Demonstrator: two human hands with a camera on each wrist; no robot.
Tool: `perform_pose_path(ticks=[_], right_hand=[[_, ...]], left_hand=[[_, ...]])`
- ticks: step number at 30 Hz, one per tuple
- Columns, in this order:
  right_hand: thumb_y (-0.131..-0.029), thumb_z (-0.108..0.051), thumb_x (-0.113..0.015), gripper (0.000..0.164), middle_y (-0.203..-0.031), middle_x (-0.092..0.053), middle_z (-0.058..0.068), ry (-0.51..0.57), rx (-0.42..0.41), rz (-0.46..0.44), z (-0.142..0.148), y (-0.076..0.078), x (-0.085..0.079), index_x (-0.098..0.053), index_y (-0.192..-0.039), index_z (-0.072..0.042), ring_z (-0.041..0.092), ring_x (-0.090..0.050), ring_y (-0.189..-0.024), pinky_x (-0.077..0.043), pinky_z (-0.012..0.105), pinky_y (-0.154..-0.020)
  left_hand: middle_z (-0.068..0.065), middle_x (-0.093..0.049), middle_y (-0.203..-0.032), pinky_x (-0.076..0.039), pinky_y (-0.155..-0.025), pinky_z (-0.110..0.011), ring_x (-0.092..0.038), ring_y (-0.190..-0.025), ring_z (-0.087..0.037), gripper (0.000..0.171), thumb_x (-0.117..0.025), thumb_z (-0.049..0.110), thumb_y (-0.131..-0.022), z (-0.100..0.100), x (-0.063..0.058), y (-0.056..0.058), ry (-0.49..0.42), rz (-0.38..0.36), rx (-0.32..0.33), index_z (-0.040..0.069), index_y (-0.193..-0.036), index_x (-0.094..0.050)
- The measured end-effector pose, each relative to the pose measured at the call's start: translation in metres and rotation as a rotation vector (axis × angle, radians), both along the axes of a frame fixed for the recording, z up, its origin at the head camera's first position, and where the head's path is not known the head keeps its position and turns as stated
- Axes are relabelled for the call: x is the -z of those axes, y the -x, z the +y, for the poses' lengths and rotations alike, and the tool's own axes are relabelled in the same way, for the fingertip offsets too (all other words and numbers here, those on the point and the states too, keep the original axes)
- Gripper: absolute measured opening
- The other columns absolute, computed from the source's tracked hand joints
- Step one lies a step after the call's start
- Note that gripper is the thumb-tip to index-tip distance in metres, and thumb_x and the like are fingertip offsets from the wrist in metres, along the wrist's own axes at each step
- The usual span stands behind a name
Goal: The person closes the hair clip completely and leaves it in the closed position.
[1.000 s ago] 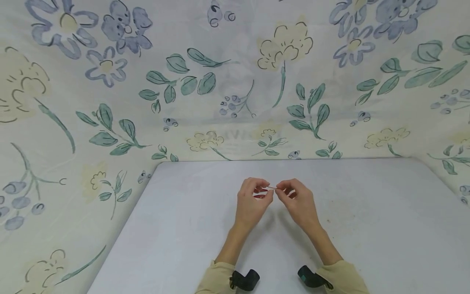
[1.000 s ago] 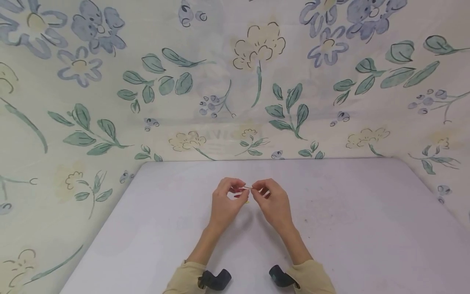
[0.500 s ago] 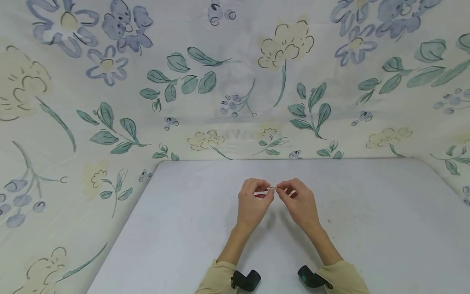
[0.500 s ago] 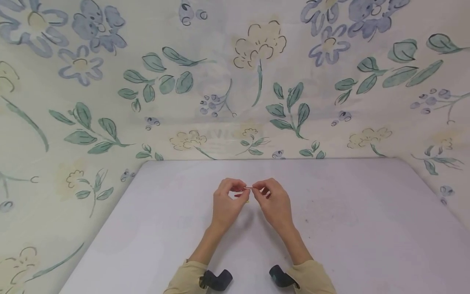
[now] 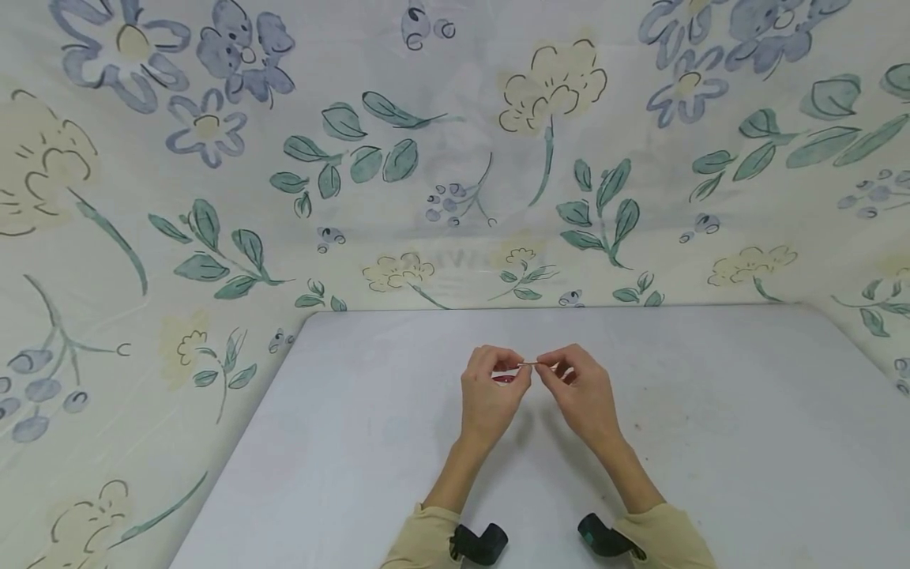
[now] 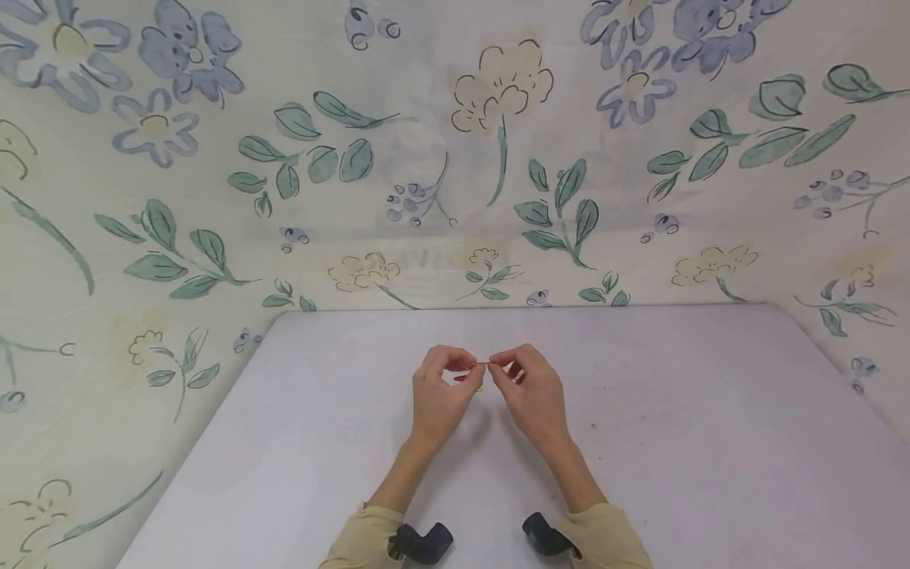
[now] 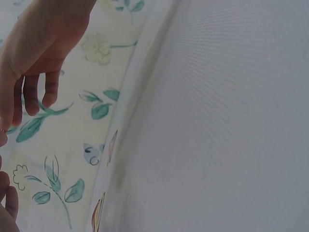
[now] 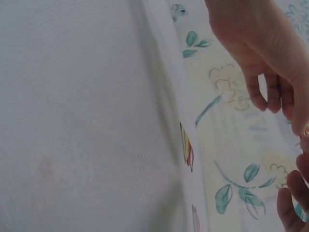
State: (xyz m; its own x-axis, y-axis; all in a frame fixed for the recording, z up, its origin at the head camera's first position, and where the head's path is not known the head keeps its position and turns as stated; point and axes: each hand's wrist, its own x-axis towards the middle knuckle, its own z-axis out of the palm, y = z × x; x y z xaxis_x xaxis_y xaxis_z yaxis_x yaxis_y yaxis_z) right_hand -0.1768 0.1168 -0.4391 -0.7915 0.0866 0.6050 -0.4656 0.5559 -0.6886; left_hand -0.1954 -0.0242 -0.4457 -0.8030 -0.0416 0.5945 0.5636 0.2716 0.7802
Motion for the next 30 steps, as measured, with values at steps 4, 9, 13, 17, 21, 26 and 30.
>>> perform_pose_path(ticks=[4, 9, 13, 17, 21, 26, 30], right_hand=[[-0.084, -0.001, -0.076, 0.011, -0.086, -0.067, 0.004, 0.004, -0.003, 0.006, 0.0004, -0.0001, -0.0014, -0.070, -0.092, -0.006, 0.012, -0.056, -0.071, -0.048, 0.023, -0.061], [-0.084, -0.002, -0.076, 0.012, -0.086, -0.066, 0.004, 0.003, 0.009, -0.014, -0.0002, 0.0001, -0.0006, -0.070, -0.093, -0.006, 0.012, -0.055, -0.071, -0.047, 0.023, -0.062], [-0.084, -0.002, -0.076, 0.011, -0.086, -0.066, 0.004, 0.002, 0.017, -0.014, -0.0010, -0.0004, -0.0003, -0.070, -0.093, -0.006, 0.013, -0.054, -0.071, -0.047, 0.024, -0.062], [-0.084, -0.002, -0.076, 0.011, -0.085, -0.066, 0.003, -0.001, 0.026, -0.007, -0.0017, -0.0006, 0.0004, -0.070, -0.093, -0.006, 0.012, -0.053, -0.070, -0.046, 0.023, -0.061], [-0.082, -0.002, -0.077, 0.013, -0.083, -0.065, 0.002, -0.003, 0.037, 0.010, -0.0022, -0.0002, 0.0015, -0.071, -0.092, -0.007, 0.012, -0.052, -0.068, -0.046, 0.023, -0.059], [-0.082, -0.002, -0.078, 0.014, -0.083, -0.065, 0.001, -0.014, 0.046, 0.032, -0.0028, -0.0001, 0.0019, -0.070, -0.092, -0.007, 0.011, -0.051, -0.068, -0.046, 0.024, -0.060], [-0.081, -0.003, -0.078, 0.013, -0.083, -0.065, 0.003, -0.022, 0.059, 0.044, -0.0032, -0.0001, 0.0025, -0.070, -0.091, -0.007, 0.012, -0.051, -0.070, -0.046, 0.025, -0.062]], left_hand=[[-0.007, -0.062, -0.084, -0.059, -0.064, -0.047, -0.058, -0.079, -0.022, 0.012, -0.075, 0.000, -0.078, 0.0010, -0.0006, 0.0003, -0.003, -0.002, -0.013, 0.005, -0.085, -0.067], [-0.008, -0.062, -0.084, -0.059, -0.063, -0.048, -0.057, -0.078, -0.024, 0.012, -0.075, -0.001, -0.077, 0.0019, -0.0016, -0.0001, -0.012, -0.006, -0.016, 0.004, -0.084, -0.067], [-0.008, -0.062, -0.084, -0.058, -0.063, -0.048, -0.057, -0.077, -0.026, 0.012, -0.075, -0.001, -0.077, 0.0025, -0.0014, 0.0003, -0.012, -0.007, -0.023, 0.004, -0.084, -0.067], [-0.008, -0.061, -0.083, -0.058, -0.063, -0.047, -0.057, -0.078, -0.031, 0.012, -0.074, -0.001, -0.077, 0.0028, -0.0004, 0.0007, -0.010, -0.008, -0.030, 0.005, -0.084, -0.066], [-0.008, -0.060, -0.082, -0.058, -0.062, -0.047, -0.057, -0.078, -0.030, 0.012, -0.074, 0.000, -0.077, 0.0031, -0.0002, 0.0007, -0.001, 0.003, -0.034, 0.005, -0.083, -0.065], [-0.008, -0.060, -0.082, -0.058, -0.062, -0.047, -0.055, -0.077, -0.028, 0.012, -0.074, 0.000, -0.076, 0.0033, -0.0005, 0.0001, 0.004, 0.007, -0.037, 0.005, -0.083, -0.065], [-0.008, -0.059, -0.081, -0.058, -0.061, -0.046, -0.055, -0.078, -0.028, 0.013, -0.074, -0.001, -0.075, 0.0038, -0.0016, -0.0010, 0.003, 0.011, -0.039, 0.005, -0.082, -0.064]])
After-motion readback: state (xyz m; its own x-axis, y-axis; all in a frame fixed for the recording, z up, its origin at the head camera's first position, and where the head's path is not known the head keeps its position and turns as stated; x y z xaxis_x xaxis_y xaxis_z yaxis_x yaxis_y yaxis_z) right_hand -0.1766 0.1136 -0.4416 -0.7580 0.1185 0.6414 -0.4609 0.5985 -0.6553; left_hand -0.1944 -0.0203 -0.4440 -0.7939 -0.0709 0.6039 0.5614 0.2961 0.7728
